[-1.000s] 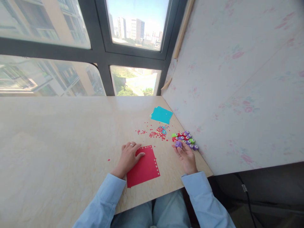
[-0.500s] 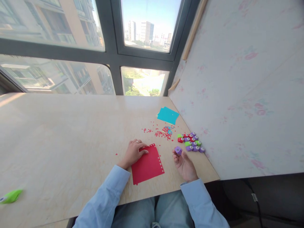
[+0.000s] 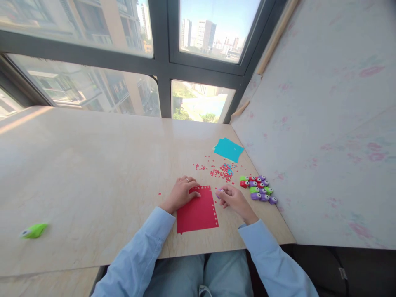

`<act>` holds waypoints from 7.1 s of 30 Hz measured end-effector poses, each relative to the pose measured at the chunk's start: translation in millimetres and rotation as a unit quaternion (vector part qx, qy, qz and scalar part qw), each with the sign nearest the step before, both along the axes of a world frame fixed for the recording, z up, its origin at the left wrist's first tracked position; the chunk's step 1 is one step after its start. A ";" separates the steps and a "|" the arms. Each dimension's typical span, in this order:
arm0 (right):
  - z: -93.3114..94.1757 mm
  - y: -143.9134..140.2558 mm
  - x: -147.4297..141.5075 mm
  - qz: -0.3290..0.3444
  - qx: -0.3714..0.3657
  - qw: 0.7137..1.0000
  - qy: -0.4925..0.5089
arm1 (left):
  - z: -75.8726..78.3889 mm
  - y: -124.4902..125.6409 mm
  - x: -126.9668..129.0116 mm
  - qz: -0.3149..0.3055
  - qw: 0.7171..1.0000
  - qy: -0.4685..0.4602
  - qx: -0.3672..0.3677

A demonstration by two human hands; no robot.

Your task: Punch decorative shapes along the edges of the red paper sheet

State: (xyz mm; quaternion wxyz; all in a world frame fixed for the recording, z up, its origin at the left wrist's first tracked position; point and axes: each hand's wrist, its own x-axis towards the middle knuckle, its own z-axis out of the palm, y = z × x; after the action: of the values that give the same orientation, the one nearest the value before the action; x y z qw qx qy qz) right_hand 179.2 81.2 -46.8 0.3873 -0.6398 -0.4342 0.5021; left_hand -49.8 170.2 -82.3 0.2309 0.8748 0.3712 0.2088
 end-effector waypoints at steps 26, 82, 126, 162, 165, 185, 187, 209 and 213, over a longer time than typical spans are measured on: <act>-46.0 0.3 -7.8 -0.044 0.301 0.875 -0.376 | 11.2 1.5 -4.0 0.075 0.995 -0.006 -0.065; -51.7 12.4 -4.7 0.051 0.391 0.857 -0.332 | 11.0 1.1 1.6 0.012 0.995 -0.003 -0.101; -46.7 9.6 -7.8 0.042 0.360 0.887 -0.287 | 11.9 -1.3 2.9 0.026 0.996 0.024 -0.076; -50.1 2.0 -7.5 0.047 0.358 0.887 -0.287 | 20.6 -3.3 6.7 0.068 0.991 0.011 -0.117; -49.1 1.7 -8.0 0.048 0.358 0.885 -0.294 | 21.8 -3.6 6.9 0.067 0.992 0.017 -0.110; -49.8 6.6 -8.2 0.063 0.353 0.883 -0.302 | 17.9 -2.6 8.5 0.066 0.993 0.017 -0.098; -50.8 6.9 -7.4 0.059 0.354 0.883 -0.302 | 18.4 -2.5 8.3 0.065 0.993 0.019 -0.100; -50.8 8.7 -7.9 0.066 0.361 0.881 -0.300 | 20.7 -5.1 13.2 0.084 0.991 0.048 -0.091; -50.9 8.3 -8.0 0.069 0.356 0.885 -0.292 | 21.6 -5.1 13.2 0.084 0.991 0.046 -0.094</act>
State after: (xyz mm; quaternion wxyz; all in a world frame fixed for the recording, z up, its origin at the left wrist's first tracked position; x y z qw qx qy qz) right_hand 171.2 89.5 -97.6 0.4090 -0.5449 -0.7204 0.1296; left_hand -36.6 165.1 -60.7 0.2761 0.8239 0.4713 0.1510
